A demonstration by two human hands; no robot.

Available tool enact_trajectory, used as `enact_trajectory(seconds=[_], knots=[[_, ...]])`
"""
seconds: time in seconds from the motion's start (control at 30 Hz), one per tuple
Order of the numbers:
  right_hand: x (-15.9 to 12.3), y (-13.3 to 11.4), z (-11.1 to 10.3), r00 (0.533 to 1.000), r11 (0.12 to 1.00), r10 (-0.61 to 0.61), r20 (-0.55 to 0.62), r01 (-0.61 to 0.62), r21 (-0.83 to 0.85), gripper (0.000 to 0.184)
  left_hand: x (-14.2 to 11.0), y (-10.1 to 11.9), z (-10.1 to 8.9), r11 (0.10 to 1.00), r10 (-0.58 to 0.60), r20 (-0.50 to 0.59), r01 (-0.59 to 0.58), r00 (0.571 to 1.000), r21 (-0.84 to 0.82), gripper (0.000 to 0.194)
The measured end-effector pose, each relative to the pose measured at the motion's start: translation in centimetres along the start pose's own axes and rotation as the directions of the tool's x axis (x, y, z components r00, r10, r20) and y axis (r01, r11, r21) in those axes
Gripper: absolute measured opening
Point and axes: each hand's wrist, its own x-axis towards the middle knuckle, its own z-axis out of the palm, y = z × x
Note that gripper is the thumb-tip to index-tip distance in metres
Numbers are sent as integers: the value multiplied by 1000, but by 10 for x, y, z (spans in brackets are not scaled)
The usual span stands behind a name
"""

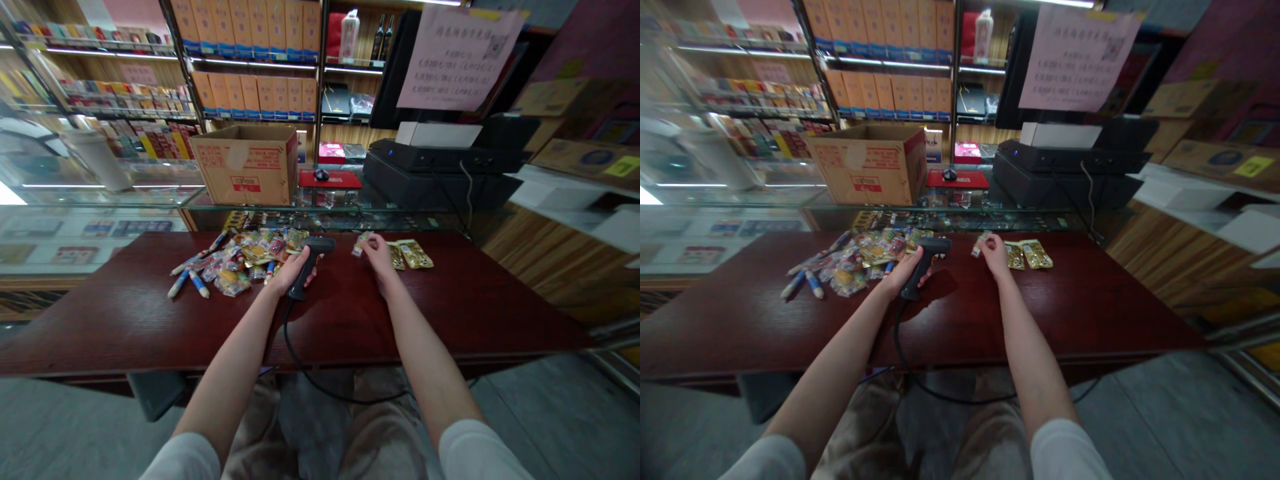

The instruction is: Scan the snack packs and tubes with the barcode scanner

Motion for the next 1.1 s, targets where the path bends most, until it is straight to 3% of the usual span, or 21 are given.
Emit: enact_trajectory(seconds=[0.07,0.13,0.2,0.3,0.37,0.47,0.53,0.6,0.7,0.8,0.87,1.0,1.1], knots=[[4,4,-18,988,946,-46,-150,-5,-323,22,1,2,-5,1000,5,-70,-6,998,-16,66],[4,8,-36,960,822,-58,-274,-110,-559,23,2,3,-10,999,19,-127,-23,992,-34,67],[3,11,-49,917,719,-71,-392,-226,-658,34,1,4,-15,999,28,-161,-35,987,-38,68],[-2,9,-54,852,680,-130,-507,-296,-671,58,1,8,-23,999,35,-202,-42,979,-34,67],[-7,4,-44,889,690,-195,-414,-176,-702,57,1,14,-28,999,38,-219,-42,975,-17,67],[-14,-7,-10,971,674,-237,2,166,-720,41,1,23,-37,999,45,-189,-42,981,21,68],[-18,-14,21,963,674,-157,220,267,-689,41,0,27,-43,998,51,-148,-46,988,34,68],[-20,-21,53,944,662,-54,325,278,-696,43,-3,25,-49,999,43,-116,-39,992,31,67],[-21,-27,90,965,622,76,251,151,-768,54,-6,16,-57,1000,-24,-58,23,998,-11,66],[-17,-29,105,969,593,152,194,68,-803,47,-8,10,-61,996,-82,-3,82,997,-34,67],[-14,-28,103,964,611,167,206,63,-789,37,-9,9,-61,997,-69,4,69,998,-37,67],[-7,-24,83,952,797,216,215,-45,-602,16,-14,11,-55,998,10,-31,-12,999,-54,64],[-11,-17,61,935,889,261,239,-137,-437,13,-17,11,-51,997,23,-45,-27,999,-70,62]])
